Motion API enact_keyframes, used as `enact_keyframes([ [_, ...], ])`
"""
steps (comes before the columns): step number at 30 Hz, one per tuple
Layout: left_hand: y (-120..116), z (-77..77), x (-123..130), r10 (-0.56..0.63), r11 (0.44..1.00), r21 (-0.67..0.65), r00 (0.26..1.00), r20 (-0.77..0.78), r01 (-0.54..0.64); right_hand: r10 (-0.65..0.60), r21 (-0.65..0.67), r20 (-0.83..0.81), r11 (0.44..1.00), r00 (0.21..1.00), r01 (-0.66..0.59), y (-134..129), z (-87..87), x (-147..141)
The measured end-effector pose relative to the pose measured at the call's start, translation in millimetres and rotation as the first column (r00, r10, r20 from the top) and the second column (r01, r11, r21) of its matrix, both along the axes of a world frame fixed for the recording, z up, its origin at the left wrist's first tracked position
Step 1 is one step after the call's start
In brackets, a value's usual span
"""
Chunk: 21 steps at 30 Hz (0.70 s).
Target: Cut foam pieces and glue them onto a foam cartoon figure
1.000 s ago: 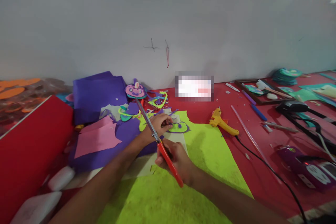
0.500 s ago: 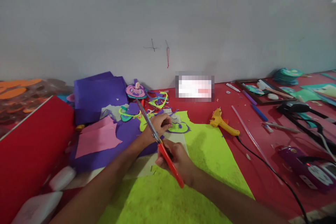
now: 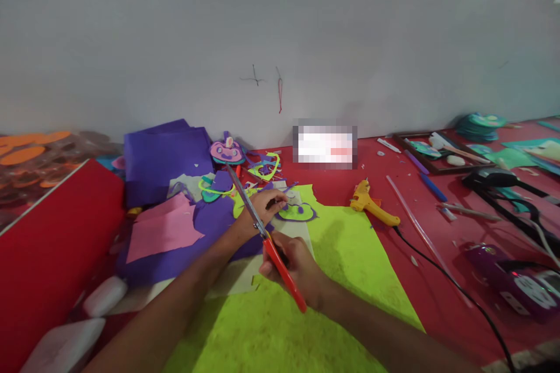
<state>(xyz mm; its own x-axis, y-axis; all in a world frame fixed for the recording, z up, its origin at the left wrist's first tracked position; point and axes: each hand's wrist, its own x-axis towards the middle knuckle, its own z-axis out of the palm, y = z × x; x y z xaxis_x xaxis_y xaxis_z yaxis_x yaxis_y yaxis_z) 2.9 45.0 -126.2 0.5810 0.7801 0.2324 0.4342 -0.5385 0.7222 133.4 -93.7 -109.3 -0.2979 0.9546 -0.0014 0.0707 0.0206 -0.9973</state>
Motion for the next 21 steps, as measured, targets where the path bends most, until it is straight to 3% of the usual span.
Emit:
enact_keyframes([
  [21, 2.0, -6.5, -1.2, -0.009, 0.995, 0.103, 1.000, -0.018, 0.011, 0.005, -0.024, -0.005, 1.000, 1.000, -0.005, -0.4, 6.2, -0.2],
])
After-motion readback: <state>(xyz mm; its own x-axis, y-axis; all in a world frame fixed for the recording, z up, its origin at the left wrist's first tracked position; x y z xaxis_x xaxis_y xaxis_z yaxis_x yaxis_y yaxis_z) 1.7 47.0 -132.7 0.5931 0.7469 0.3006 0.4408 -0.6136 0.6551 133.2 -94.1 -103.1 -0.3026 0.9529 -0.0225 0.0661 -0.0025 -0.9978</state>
